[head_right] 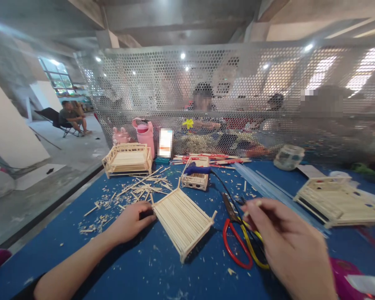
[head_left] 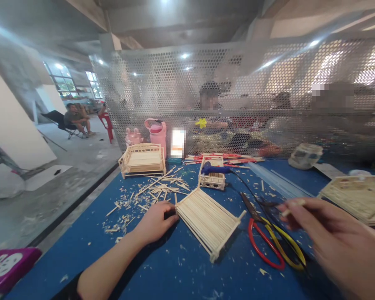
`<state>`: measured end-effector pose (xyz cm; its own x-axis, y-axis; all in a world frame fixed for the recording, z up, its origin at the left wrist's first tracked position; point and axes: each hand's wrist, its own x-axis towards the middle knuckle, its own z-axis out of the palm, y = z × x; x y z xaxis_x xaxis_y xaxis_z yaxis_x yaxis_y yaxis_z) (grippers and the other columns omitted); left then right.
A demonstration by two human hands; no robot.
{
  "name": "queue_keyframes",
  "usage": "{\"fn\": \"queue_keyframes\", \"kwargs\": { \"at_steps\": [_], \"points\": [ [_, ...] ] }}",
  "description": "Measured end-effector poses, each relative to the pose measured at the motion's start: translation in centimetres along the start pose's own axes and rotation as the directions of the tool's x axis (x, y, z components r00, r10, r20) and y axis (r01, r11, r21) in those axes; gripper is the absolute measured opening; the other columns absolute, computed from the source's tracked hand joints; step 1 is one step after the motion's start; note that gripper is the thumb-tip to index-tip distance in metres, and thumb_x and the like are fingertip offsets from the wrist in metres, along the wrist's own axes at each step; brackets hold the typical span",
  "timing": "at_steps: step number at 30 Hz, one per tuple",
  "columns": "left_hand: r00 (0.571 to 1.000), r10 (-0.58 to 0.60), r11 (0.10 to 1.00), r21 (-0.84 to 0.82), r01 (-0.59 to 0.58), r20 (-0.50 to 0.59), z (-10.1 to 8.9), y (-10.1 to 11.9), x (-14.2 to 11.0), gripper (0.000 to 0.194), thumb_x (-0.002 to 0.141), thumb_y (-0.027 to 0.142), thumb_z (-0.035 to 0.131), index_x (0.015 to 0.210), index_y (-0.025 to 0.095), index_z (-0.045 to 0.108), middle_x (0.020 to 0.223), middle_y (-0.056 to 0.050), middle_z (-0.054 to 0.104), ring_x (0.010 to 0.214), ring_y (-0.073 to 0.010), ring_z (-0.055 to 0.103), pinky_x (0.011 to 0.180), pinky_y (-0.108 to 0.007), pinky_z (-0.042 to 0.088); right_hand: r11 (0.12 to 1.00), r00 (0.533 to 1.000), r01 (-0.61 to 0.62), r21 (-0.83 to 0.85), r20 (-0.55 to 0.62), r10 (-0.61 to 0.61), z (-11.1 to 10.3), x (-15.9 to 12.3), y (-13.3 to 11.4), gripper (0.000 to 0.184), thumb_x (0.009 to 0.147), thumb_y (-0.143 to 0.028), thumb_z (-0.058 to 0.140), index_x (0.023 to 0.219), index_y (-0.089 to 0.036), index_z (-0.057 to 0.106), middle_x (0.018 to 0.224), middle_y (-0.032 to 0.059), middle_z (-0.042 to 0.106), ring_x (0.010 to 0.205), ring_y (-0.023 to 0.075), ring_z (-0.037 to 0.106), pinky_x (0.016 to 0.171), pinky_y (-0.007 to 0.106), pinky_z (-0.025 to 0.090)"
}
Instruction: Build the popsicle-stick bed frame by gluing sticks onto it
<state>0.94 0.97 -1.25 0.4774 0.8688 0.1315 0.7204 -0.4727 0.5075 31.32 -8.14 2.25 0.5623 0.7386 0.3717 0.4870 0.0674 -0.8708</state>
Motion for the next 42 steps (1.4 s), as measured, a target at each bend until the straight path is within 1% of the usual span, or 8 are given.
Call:
{"fn": "queue_keyframes", "kwargs": {
  "at_steps": [3, 9, 13, 24, 29, 32, 35, 42],
  "points": [
    [1.0, 0.001, 1.0, 0.01, -0.001, 0.016, 0.1, 0.0, 0.1, 0.018, 0.084, 0.028, 0.054, 0.082, 0.019, 0.07, 0.084, -0.005, 0.067, 0.083, -0.0191, 0.06, 0.075, -0.028, 0.044, 0.931, 0.935, -0.285, 0.229, 0.279, 0.218, 3.8, 1.4, -1.6, 0.033, 0.054, -0.053, 0.067, 0.062, -0.021, 0.064, 0.066, 0.004, 0.067, 0.058, 0.0163, 0.059, 0.055, 0.027, 0.05],
    [0.997, -0.008, 0.991, 0.132, -0.001, 0.07, -0.1, -0.1, 1.3, 0.02, 0.084, 0.031, 0.058, 0.079, 0.017, 0.071, 0.081, -0.006, 0.067, 0.081, -0.0207, 0.06, 0.073, -0.029, 0.042, 0.781, 0.689, -0.599, 0.177, 0.611, 0.391, 6.7, 0.9, 0.8, 0.026, 0.057, -0.039, 0.072, 0.063, -0.02, 0.055, 0.063, 0.0006, 0.066, 0.052, 0.0104, 0.057, 0.05, 0.021, 0.045],
    [0.994, 0.004, 0.991, 0.131, -0.018, 0.108, -0.3, -0.5, 1.9, 0.016, 0.082, 0.029, 0.061, 0.077, 0.017, 0.071, 0.082, -0.005, 0.068, 0.083, -0.0203, 0.06, 0.074, -0.028, 0.042, 0.758, 0.601, -0.641, 0.124, 0.696, 0.394, 6.3, -0.3, 1.2, 0.032, 0.058, -0.042, 0.072, 0.067, -0.02, 0.051, 0.057, -0.0033, 0.061, 0.044, 0.0064, 0.05, 0.044, 0.017, 0.037],
    [0.999, 0.007, 0.999, 0.046, -0.009, 0.049, 0.4, -0.4, 2.0, 0.017, 0.084, 0.026, 0.058, 0.088, 0.018, 0.073, 0.089, -0.007, 0.069, 0.086, -0.0212, 0.062, 0.079, -0.031, 0.045, 0.748, 0.486, -0.663, 0.025, 0.774, 0.405, 6.3, -1.1, 1.2, 0.04, 0.053, -0.052, 0.071, 0.06, -0.02, 0.05, 0.046, -0.007, 0.052, 0.035, 0.0043, 0.041, 0.037, 0.017, 0.026],
    [0.995, -0.041, 0.99, -0.136, 0.029, -0.087, 0.4, -0.8, 1.5, 0.02, 0.076, 0.016, 0.06, 0.091, 0.021, 0.072, 0.091, -0.005, 0.071, 0.086, -0.0208, 0.063, 0.081, -0.033, 0.046, 0.801, 0.617, -0.595, 0.066, 0.676, 0.403, 6.5, -0.7, 1.5, 0.04, 0.049, -0.052, 0.071, 0.06, -0.02, 0.052, 0.05, -0.0043, 0.058, 0.039, 0.0066, 0.047, 0.039, 0.018, 0.033],
    [0.907, -0.249, 0.899, -0.428, 0.088, -0.339, -0.2, -0.9, 2.0, 0.023, 0.074, 0.015, 0.057, 0.092, 0.019, 0.071, 0.085, -0.005, 0.07, 0.077, -0.0197, 0.062, 0.077, -0.033, 0.047, 0.86, 0.756, -0.494, 0.126, 0.55, 0.354, 6.7, -0.2, 2.3, 0.041, 0.049, -0.055, 0.07, 0.063, -0.02, 0.054, 0.052, -0.002, 0.06, 0.041, 0.0095, 0.05, 0.039, 0.021, 0.036],
    [0.835, -0.348, 0.807, -0.589, 0.037, -0.425, -1.0, -0.6, 3.2, 0.024, 0.075, 0.025, 0.059, 0.095, 0.017, 0.07, 0.082, -0.005, 0.07, 0.074, -0.0195, 0.061, 0.074, -0.032, 0.047, 0.911, 0.855, -0.377, 0.165, 0.44, 0.274, 6.9, 0.1, 2.7, 0.049, 0.05, -0.063, 0.067, 0.071, -0.02, 0.058, 0.056, 0.0008, 0.062, 0.044, 0.0131, 0.054, 0.041, 0.025, 0.043],
    [0.864, -0.327, 0.724, -0.689, -0.032, -0.384, -0.8, 0.0, 3.6, 0.037, 0.073, 0.05, 0.06, 0.085, 0.016, 0.071, 0.089, -0.009, 0.073, 0.085, -0.0233, 0.064, 0.078, -0.034, 0.048, 0.989, 0.916, -0.083, 0.126, 0.4, 0.026, 7.0, -0.7, 2.3, 0.051, 0.065, -0.068, 0.055, 0.08, -0.02, 0.06, 0.056, 0.0018, 0.062, 0.045, 0.0157, 0.058, 0.045, 0.027, 0.049]
  ]
}}
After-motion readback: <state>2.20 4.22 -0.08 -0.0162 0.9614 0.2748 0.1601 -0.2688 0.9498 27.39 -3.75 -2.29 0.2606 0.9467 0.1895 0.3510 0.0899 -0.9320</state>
